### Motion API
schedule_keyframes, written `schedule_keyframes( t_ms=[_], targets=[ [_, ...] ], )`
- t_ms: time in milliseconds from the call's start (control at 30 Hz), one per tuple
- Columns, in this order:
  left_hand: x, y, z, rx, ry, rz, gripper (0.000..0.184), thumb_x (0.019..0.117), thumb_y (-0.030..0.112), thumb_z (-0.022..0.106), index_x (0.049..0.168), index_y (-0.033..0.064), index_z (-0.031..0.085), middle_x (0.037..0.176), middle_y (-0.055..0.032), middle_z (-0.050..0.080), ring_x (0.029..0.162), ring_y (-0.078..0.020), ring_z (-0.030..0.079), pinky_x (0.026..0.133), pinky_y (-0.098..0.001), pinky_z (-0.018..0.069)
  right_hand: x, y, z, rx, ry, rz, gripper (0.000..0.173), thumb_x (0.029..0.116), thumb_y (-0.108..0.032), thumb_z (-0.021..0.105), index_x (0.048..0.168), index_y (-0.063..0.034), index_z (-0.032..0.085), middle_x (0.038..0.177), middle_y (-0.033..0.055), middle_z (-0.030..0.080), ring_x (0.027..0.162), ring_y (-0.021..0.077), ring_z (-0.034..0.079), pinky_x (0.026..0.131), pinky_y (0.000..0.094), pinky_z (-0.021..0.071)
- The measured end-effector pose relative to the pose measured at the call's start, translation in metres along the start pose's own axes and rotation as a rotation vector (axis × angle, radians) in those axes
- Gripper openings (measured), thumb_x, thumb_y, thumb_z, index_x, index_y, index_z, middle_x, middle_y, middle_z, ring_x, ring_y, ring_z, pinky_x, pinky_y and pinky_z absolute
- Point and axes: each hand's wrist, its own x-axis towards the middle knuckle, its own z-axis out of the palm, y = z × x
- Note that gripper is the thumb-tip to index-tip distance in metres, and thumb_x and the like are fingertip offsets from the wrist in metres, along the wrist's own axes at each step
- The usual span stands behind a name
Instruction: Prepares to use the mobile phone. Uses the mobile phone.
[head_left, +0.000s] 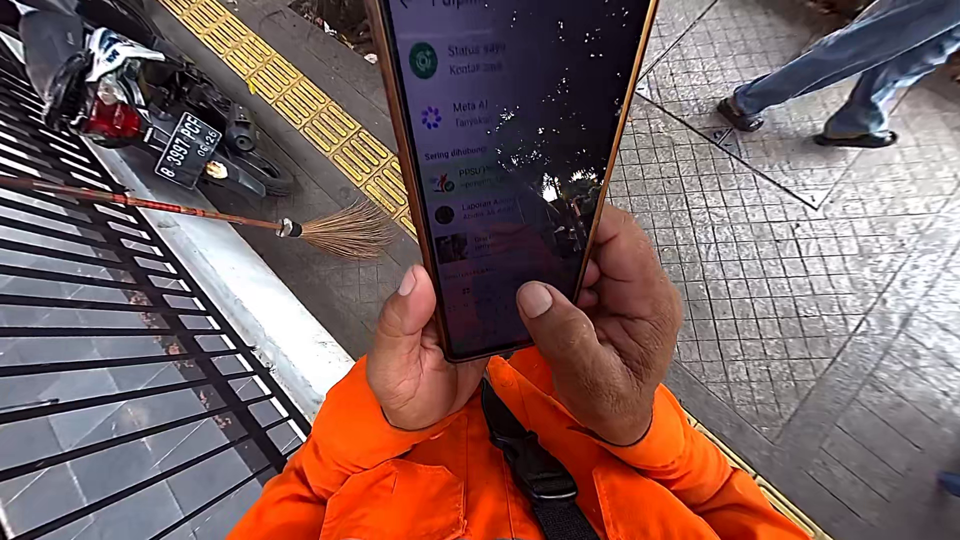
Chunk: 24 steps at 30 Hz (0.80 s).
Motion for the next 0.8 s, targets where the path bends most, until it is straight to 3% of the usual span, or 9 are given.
schedule_keyframes(
  t_ms=[167,267,400,800],
  targets=[
    [0.0002,-0.0012,-0.0011,0.001,0.002,-0.005,0.034,0.1043,0.034,0.051,0.122,0.0095,0.067,0.116,-0.0067,0.070,0.114,-0.0173,0.066,0.099,-0.0381,0.0543,0.0012,0.0012,0.0005,-0.005,0.009,0.010,0.027,0.0919,-0.008,0.062,0.115,0.0042,0.056,0.084,-0.0026,0.063,0.072,0.0006,0.063,0.061,0.0168,0.0566],
    [-0.0002,-0.0006,-0.0022,-0.004,0.012,-0.031,0.037,0.1039,0.036,0.051,0.123,0.0097,0.066,0.116,-0.0077,0.070,0.115,-0.0187,0.066,0.100,-0.0399,0.0535,-0.0001,0.0034,-0.0033,0.068,-0.022,0.009,0.029,0.0974,-0.013,0.057,0.120,0.0054,0.055,0.092,-0.0001,0.065,0.080,0.0035,0.066,0.068,0.0205,0.0596],
    [0.0004,0.0012,-0.0031,-0.038,0.005,-0.071,0.040,0.1036,0.038,0.050,0.127,0.0089,0.064,0.120,-0.0100,0.069,0.118,-0.0218,0.064,0.102,-0.0431,0.0526,-0.0025,0.0044,-0.0064,0.103,-0.025,0.021,0.033,0.0995,-0.019,0.056,0.122,0.0055,0.056,0.092,-0.0005,0.064,0.078,0.0023,0.062,0.066,0.0184,0.0548],
    [0.0027,-0.0004,0.0021,-0.026,-0.005,-0.039,0.037,0.1044,0.035,0.050,0.126,0.0087,0.065,0.120,-0.0086,0.069,0.118,-0.0198,0.064,0.102,-0.0409,0.0531,0.0010,-0.0011,-0.0021,0.022,0.008,0.008,0.028,0.0933,-0.011,0.060,0.116,0.0055,0.055,0.083,-0.0034,0.063,0.072,-0.0007,0.063,0.063,0.0162,0.0565]
  ],
)
